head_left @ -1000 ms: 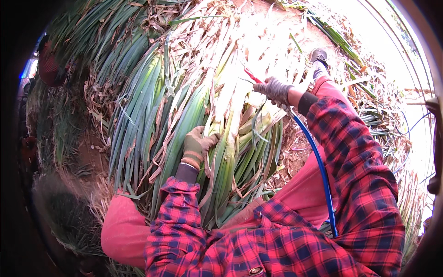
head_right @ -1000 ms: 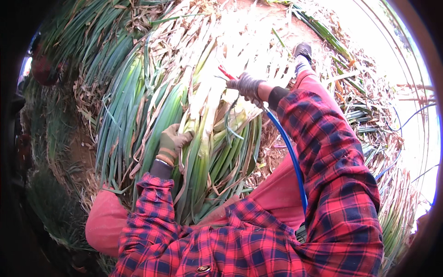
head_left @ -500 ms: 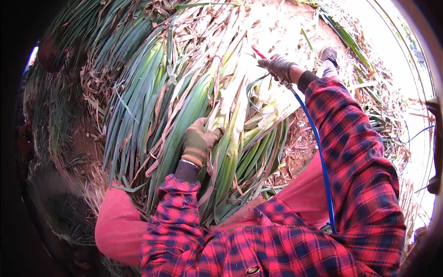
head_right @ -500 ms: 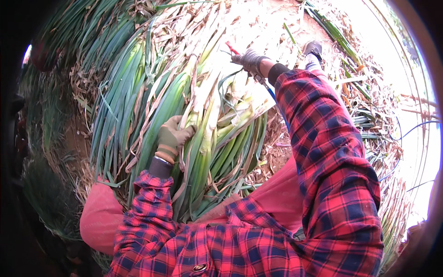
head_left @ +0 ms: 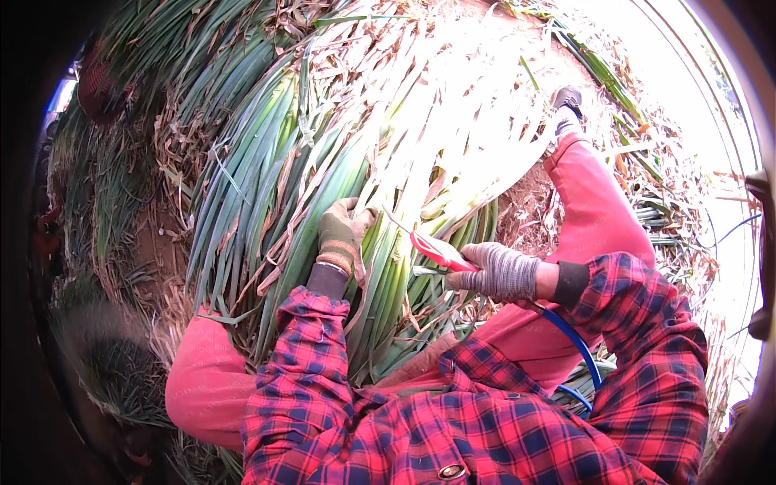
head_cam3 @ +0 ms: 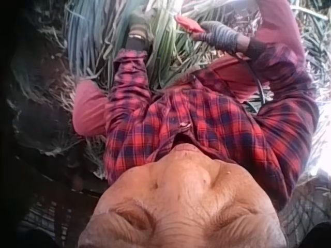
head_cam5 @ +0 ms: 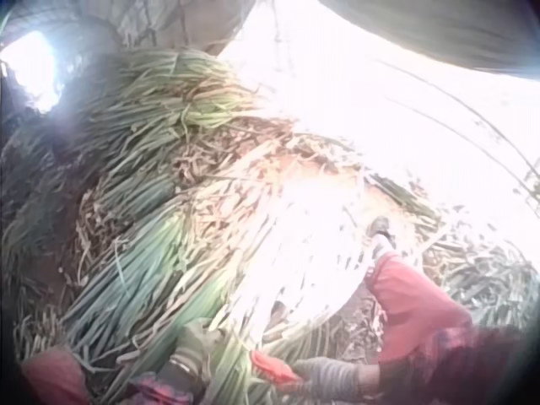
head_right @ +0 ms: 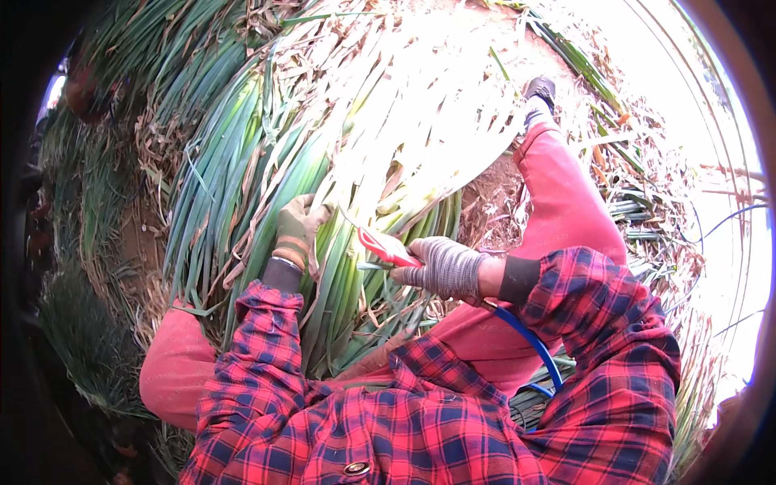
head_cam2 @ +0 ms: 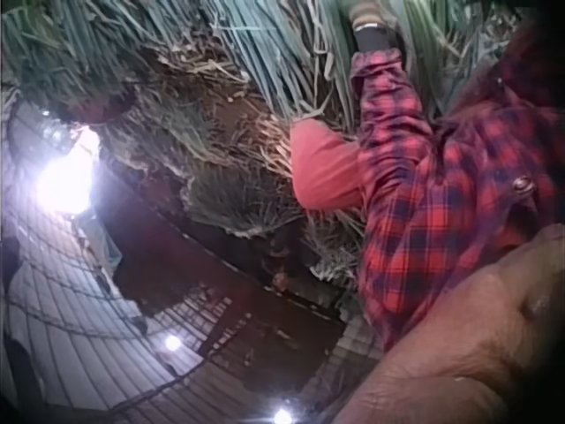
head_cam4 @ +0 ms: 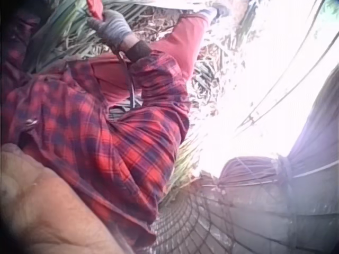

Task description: The person uses red-handled pruning shears to cut long green plant leaves from a large pile. They repeatedly grasp bundles of leaves with one hand and snip them near the base with the shears, then drop the trimmed pieces onto the pile. The work continues throughout the clip with consistent cutting and handling of the foliage.

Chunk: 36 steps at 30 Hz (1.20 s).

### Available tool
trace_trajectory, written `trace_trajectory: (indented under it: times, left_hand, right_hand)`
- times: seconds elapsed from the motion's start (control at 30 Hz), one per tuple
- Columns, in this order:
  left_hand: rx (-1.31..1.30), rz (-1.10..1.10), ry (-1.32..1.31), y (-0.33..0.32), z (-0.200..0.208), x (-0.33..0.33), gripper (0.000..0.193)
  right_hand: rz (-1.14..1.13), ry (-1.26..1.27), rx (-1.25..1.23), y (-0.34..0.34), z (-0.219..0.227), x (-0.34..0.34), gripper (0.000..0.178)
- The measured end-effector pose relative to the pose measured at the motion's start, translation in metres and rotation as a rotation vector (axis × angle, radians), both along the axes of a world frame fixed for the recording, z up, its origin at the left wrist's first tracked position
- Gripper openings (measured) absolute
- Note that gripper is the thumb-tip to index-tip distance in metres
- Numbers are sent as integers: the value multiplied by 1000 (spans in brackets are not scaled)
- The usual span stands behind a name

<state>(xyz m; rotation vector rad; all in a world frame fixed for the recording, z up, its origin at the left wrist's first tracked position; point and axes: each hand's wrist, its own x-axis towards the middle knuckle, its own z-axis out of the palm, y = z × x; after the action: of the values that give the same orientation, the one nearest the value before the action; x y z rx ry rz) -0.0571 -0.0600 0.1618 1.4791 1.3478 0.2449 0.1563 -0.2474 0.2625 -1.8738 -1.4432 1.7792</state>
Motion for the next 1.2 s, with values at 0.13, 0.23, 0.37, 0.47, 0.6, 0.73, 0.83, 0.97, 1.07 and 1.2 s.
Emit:
trace_trajectory:
  times: [0.13,0.23,0.37,0.47,0.6,0.73,0.83,0.97,1.07,1.2]
  left_hand:
    - [133,-50,41,-2,-14,-4,56]
    - [121,-67,91,-7,3,8,63]
    - [245,-120,265,-8,12,14,69]
    - [299,-177,348,-10,24,16,72]
    - [393,-308,413,-9,16,14,65]
    - [537,-413,384,2,39,32,42]
    - [759,-423,260,32,36,50,33]
    - [845,-552,717,81,6,86,62]
    - [692,-565,980,91,-3,110,53]
    - [563,-570,891,102,9,111,65]
  right_hand:
    - [-304,6,-101,30,-13,28,46]
    - [-517,54,-124,54,-20,43,41]
    - [-381,165,-196,48,-9,28,41]
    - [-253,40,-189,44,-5,25,42]
    - [-551,-19,-109,80,-32,62,44]
    - [-766,-18,29,89,-39,85,42]
    - [-734,11,39,86,-14,74,41]
    - [-639,26,-52,78,-8,61,48]
    - [-577,38,9,75,-3,62,52]
    - [-565,21,44,70,-6,73,53]
